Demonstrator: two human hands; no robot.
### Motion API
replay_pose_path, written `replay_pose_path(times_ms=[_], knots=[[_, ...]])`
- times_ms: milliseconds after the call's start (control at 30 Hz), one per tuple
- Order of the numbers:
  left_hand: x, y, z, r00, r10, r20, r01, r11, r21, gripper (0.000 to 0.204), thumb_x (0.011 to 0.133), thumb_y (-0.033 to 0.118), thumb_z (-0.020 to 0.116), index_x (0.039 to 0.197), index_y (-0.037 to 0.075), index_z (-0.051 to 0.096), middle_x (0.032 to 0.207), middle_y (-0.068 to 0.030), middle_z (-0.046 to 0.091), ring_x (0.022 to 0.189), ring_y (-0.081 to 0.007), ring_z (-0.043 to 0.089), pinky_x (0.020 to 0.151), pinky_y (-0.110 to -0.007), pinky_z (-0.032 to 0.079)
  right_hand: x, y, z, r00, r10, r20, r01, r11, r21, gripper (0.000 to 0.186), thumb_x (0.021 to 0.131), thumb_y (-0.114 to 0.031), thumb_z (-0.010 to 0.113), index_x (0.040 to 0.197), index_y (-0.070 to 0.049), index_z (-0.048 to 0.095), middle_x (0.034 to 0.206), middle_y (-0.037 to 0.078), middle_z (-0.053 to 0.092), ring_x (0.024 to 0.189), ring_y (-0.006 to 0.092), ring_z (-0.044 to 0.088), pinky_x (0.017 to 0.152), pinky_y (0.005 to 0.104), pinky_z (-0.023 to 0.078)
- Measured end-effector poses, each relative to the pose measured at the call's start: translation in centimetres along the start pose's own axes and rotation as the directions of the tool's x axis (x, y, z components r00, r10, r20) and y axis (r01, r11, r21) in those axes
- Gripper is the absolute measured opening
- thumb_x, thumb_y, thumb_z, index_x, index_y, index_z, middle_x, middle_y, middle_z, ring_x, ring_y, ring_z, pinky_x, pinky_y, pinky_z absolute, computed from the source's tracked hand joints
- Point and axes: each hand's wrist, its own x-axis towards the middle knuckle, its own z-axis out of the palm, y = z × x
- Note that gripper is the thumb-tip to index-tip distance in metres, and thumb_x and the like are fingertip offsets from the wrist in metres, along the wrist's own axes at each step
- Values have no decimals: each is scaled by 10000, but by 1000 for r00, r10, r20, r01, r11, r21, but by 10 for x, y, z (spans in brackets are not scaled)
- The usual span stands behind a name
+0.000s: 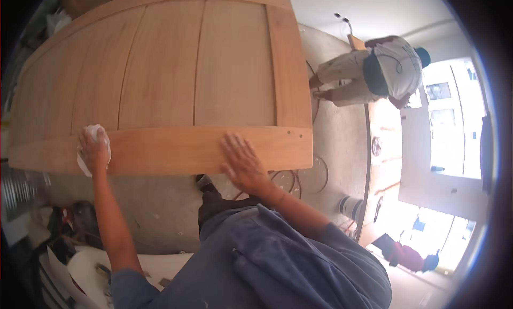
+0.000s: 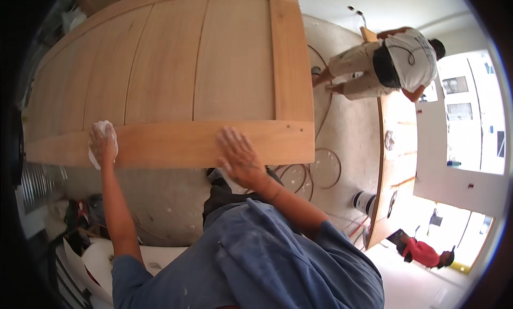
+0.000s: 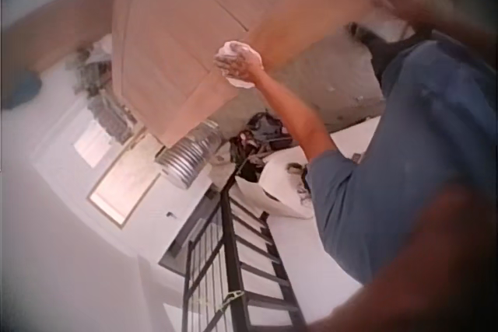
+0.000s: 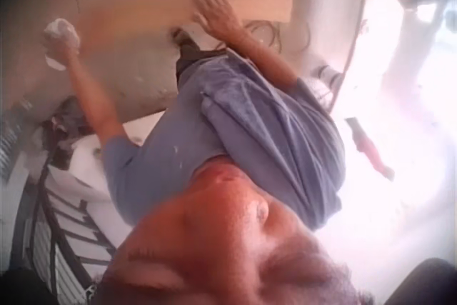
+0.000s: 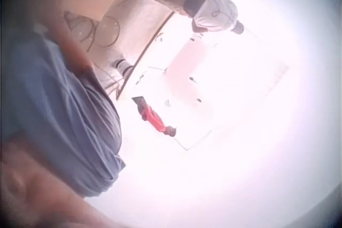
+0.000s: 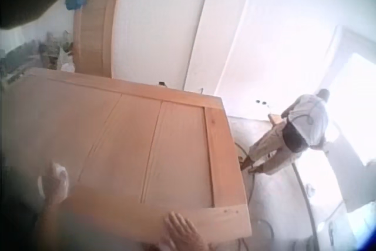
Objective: The person uses a metal scraper to remove excess material from the seams of a large wooden door. They then wipe the entire surface of the door with a white cloth to clean it. Two other people are present in the background, one of whom is also working on a wooden surface.
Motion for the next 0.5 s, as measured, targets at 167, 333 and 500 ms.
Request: replay_pose_path(times_ms=[167,333,500], knots=[[6,3,-4,999,6,-50,-9,999,-50,898,1114,673,414,1724,20,330,1800,-207,324,1673,-376,291,1371,-535,187,-95,90,-17,819,484,-307,-510,860,-7,694,1154,-383,463,1713,11,346,1791,285,291,1675,479,229,1360,576,181],[-2,18,-19,999,31,-20,-32,999,-27,918,1106,659,459,1717,-10,315,1790,-235,326,1679,-391,267,1374,-548,169,-119,145,-17,602,692,-399,-780,616,-109,753,1152,-403,446,1694,100,304,1788,328,253,1679,513,177,1364,597,138],[-85,77,-17,992,102,-75,-110,988,-108,895,1101,605,521,1722,-2,306,1781,-268,319,1665,-446,274,1365,-591,160,-81,80,17,736,545,-402,-590,807,14,771,1140,-396,455,1692,116,288,1790,340,228,1678,520,166,1366,603,126]])
